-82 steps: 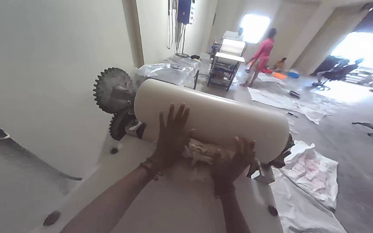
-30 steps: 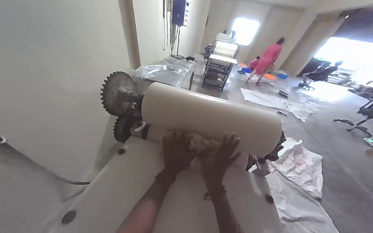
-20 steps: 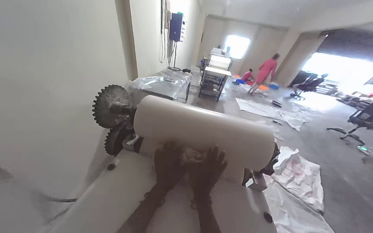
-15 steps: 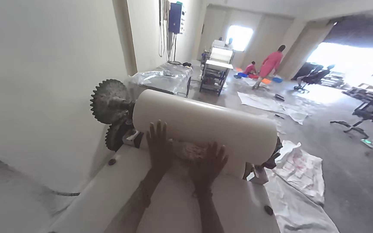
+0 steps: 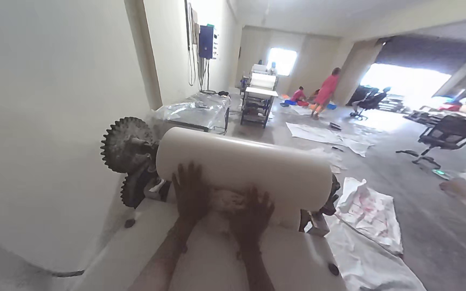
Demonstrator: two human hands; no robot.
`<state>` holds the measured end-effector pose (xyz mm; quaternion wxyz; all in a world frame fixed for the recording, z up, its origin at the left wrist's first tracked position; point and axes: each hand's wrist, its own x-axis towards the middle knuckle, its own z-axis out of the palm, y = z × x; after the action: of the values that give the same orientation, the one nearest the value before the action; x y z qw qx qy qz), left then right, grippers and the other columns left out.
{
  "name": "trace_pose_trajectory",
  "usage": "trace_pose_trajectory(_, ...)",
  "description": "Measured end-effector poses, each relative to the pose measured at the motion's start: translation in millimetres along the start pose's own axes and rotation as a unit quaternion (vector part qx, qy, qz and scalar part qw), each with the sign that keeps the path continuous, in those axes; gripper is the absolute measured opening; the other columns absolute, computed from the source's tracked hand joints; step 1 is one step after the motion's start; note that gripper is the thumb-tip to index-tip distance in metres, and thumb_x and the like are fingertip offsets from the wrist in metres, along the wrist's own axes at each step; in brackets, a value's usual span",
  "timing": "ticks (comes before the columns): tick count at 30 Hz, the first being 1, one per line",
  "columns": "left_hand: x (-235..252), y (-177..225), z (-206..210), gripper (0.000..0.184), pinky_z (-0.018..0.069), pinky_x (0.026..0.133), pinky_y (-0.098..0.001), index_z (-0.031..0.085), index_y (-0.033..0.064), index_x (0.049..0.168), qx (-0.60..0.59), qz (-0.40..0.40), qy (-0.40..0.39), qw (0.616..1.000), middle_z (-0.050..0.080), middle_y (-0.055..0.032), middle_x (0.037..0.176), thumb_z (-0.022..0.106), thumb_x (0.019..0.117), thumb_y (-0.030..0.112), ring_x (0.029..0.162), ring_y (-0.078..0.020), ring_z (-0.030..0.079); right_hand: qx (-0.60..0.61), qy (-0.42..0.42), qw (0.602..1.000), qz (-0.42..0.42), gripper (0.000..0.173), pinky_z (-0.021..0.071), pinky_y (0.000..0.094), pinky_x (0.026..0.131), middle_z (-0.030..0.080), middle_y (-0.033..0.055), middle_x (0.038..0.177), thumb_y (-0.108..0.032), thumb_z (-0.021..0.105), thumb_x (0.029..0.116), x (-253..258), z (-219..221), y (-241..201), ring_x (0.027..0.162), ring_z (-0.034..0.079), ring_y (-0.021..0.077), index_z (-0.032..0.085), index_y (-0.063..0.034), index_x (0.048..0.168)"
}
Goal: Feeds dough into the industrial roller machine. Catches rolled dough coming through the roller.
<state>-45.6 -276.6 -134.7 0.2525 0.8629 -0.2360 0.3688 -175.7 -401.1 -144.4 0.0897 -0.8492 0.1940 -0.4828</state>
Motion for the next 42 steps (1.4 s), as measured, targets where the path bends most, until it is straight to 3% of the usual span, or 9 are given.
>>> trace_pose_trajectory(5,3,1,-2,0.063,0.0132,0.117,-0.0742,0.047,0.0032,0.151,0.012,-0.036,-0.020,0.999,0.038,-0.0254,0.159,0.037,0.0973,0.034,0.149,-0.0546,0.024,0.002,-0.063,0.998,-0.002,0.072,0.0250,0.0779,0.109,0.062,0.0174,0.141,-0.047,0.067,0.0802,2,-8,-2,0.135,0.048,0.0541,0.065,-0.0013,0.136)
trace_pose_trajectory(7,4,2,-2,0.066,0.0120,0.117,-0.0745,0.049,0.0015,0.150,0.011,-0.045,-0.022,0.999,0.038,-0.0266,0.159,0.039,0.0963,0.039,0.149,-0.0561,0.023,0.003,-0.079,0.997,0.008,0.073,0.0231,0.0774,0.111,0.057,0.0192,0.147,-0.045,0.068,0.0812,4,-15,-2,0.139,0.044,0.0531,0.061,-0.0017,0.140)
trace_pose_trajectory(12,2,2,-2,0.067,0.0100,0.115,-0.0774,0.045,-0.0046,0.150,0.032,-0.039,-0.036,0.998,0.036,-0.0310,0.158,0.044,0.0921,0.030,0.148,-0.0597,0.021,-0.020,0.035,0.999,0.017,0.079,0.0173,0.0757,0.114,0.049,0.0245,0.152,-0.054,0.045,0.0929,12,-5,24,0.146,0.036,0.0498,0.053,0.0044,0.145)
trace_pose_trajectory(19,-9,-21,20,0.071,0.0065,0.115,-0.0782,0.043,-0.0020,0.152,0.001,0.042,0.049,0.998,0.035,-0.0293,0.159,0.029,0.1013,0.045,0.149,-0.0595,0.018,-0.006,0.060,0.998,-0.024,0.076,0.0196,0.0689,0.116,0.054,0.0255,0.147,-0.053,0.042,0.0944,17,4,34,0.144,0.041,0.0466,0.055,0.0048,0.142)
trace_pose_trajectory(25,-11,-31,29,0.066,0.0078,0.110,-0.0833,0.043,-0.0003,0.152,-0.012,0.080,0.082,0.993,0.037,-0.0301,0.158,0.030,0.1018,0.040,0.146,-0.0631,0.019,-0.006,0.074,0.997,-0.037,0.079,0.0207,0.0688,0.116,0.057,0.0256,0.144,-0.057,0.039,0.0970,20,9,41,0.141,0.044,0.0472,0.056,0.0078,0.140)
trace_pose_trajectory(29,-8,-28,27,0.061,0.0075,0.110,-0.0833,0.050,-0.0037,0.146,-0.011,0.064,0.075,0.995,0.043,-0.0313,0.153,0.035,0.1012,0.035,0.145,-0.0644,0.021,-0.007,0.058,0.998,-0.035,0.077,0.0206,0.0694,0.116,0.056,0.0274,0.144,-0.053,0.041,0.0957,21,7,41,0.141,0.045,0.0489,0.056,0.0091,0.139)
trace_pose_trajectory(33,-1,-22,19,0.052,0.0087,0.109,-0.0848,0.064,-0.0050,0.130,-0.032,0.040,0.054,0.997,0.057,-0.0346,0.137,0.051,0.0920,0.028,0.139,-0.0679,0.029,0.015,0.015,0.999,-0.030,0.074,0.0172,0.0743,0.115,0.052,0.0303,0.147,-0.045,0.051,0.0891,24,1,40,0.142,0.040,0.0523,0.055,0.0104,0.139)
trace_pose_trajectory(37,-1,-26,20,0.051,0.0095,0.104,-0.0884,0.066,-0.0004,0.131,-0.027,0.076,0.053,0.995,0.056,-0.0368,0.136,0.046,0.0940,0.029,0.136,-0.0698,0.031,0.004,0.031,0.998,-0.060,0.073,0.0174,0.0731,0.115,0.052,0.0293,0.147,-0.047,0.044,0.0948,21,4,44,0.143,0.041,0.0513,0.055,0.0094,0.140)
trace_pose_trajectory(42,-2,-19,12,0.047,0.0134,0.102,-0.0887,0.065,-0.0026,0.132,-0.025,0.112,-0.001,0.993,0.057,-0.0262,0.143,0.055,0.0942,0.022,0.137,-0.0669,0.035,0.000,0.044,0.996,-0.077,0.076,0.0175,0.0739,0.114,0.051,0.0292,0.148,-0.050,0.040,0.0945,16,10,50,0.142,0.040,0.0520,0.055,0.0097,0.140)
